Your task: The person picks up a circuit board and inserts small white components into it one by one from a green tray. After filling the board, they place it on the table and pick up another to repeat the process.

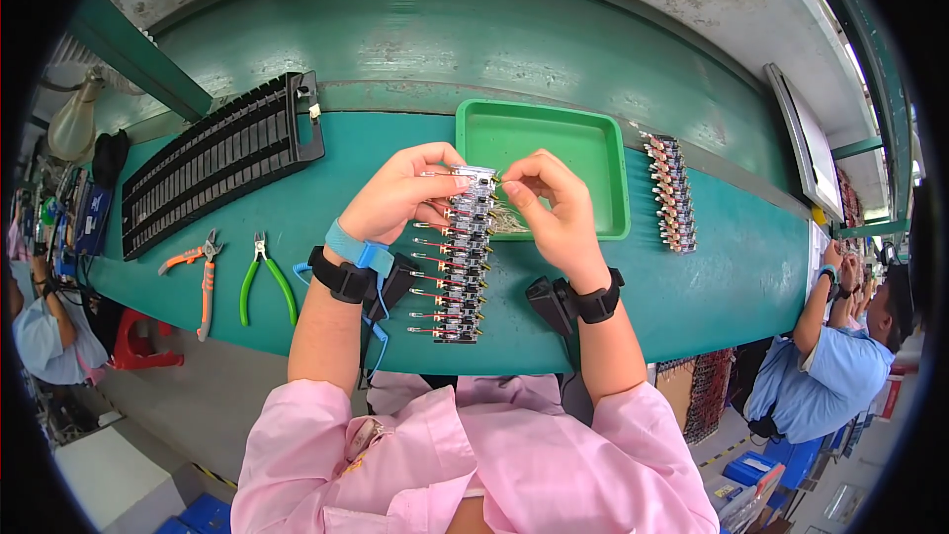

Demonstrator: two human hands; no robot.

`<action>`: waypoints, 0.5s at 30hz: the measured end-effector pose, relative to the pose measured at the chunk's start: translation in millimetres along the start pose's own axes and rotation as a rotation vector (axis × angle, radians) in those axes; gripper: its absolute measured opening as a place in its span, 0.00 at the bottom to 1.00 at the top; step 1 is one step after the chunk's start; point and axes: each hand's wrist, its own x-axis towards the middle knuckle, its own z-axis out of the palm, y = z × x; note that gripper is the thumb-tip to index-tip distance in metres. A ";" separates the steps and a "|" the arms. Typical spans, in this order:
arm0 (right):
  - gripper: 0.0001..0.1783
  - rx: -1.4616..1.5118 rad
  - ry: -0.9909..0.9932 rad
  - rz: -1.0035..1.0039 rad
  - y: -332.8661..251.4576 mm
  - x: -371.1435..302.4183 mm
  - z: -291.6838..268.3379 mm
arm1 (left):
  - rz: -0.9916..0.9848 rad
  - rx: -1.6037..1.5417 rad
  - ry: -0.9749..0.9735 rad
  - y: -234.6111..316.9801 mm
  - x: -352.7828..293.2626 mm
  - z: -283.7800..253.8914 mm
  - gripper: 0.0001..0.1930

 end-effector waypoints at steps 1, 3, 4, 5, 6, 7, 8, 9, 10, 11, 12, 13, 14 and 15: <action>0.02 0.000 0.000 0.000 -0.2 -0.1 0.2 | -0.002 0.002 0.001 -0.1 -0.1 -0.1 0.05; 0.02 0.002 -0.003 0.002 -1.7 -0.4 0.4 | 0.000 0.003 0.000 0.0 -0.2 -0.3 0.05; 0.02 0.002 -0.004 0.002 -2.6 -0.5 0.4 | 0.003 0.004 -0.001 0.2 -0.3 -0.5 0.05; 0.02 0.002 -0.005 0.003 -3.7 -0.6 0.1 | 0.006 0.006 -0.003 0.4 -0.3 -0.7 0.05; 0.02 -0.002 -0.006 0.001 -5.0 -0.7 -0.3 | 0.006 0.006 -0.002 0.7 -0.5 -1.0 0.05; 0.02 -0.005 -0.007 -0.001 -6.1 -0.8 -0.8 | 0.010 0.007 0.001 1.0 -0.7 -1.4 0.05; 0.02 -0.009 -0.008 -0.002 -6.7 -0.8 -1.3 | 0.015 0.008 0.003 1.2 -0.8 -1.8 0.05; 0.02 -0.009 -0.008 -0.002 -6.7 -0.8 -2.0 | 0.019 0.008 0.005 1.3 -0.9 -2.2 0.05; 0.02 -0.018 -0.020 -0.007 -6.7 -0.8 -2.8 | 0.019 0.008 0.005 0.8 -0.6 -2.8 0.05; 0.02 -0.028 -0.032 -0.012 -6.9 -0.8 -3.6 | 0.021 0.005 0.009 0.1 -0.3 -3.7 0.05; 0.02 -0.037 -0.044 -0.017 -7.2 -0.7 -3.9 | 0.022 0.002 0.013 -0.7 0.1 -4.6 0.04; 0.02 -0.037 -0.044 -0.018 -7.7 -0.6 -3.7 | 0.023 -0.001 0.017 -1.0 0.1 -5.0 0.04; 0.02 -0.043 -0.056 -0.023 -8.2 -0.5 -3.2 | 0.023 -0.001 0.017 -0.8 -0.1 -5.1 0.04; 0.02 -0.049 -0.067 -0.029 -8.7 -0.5 -2.4 | 0.021 -0.001 0.014 -0.7 -0.4 -5.3 0.04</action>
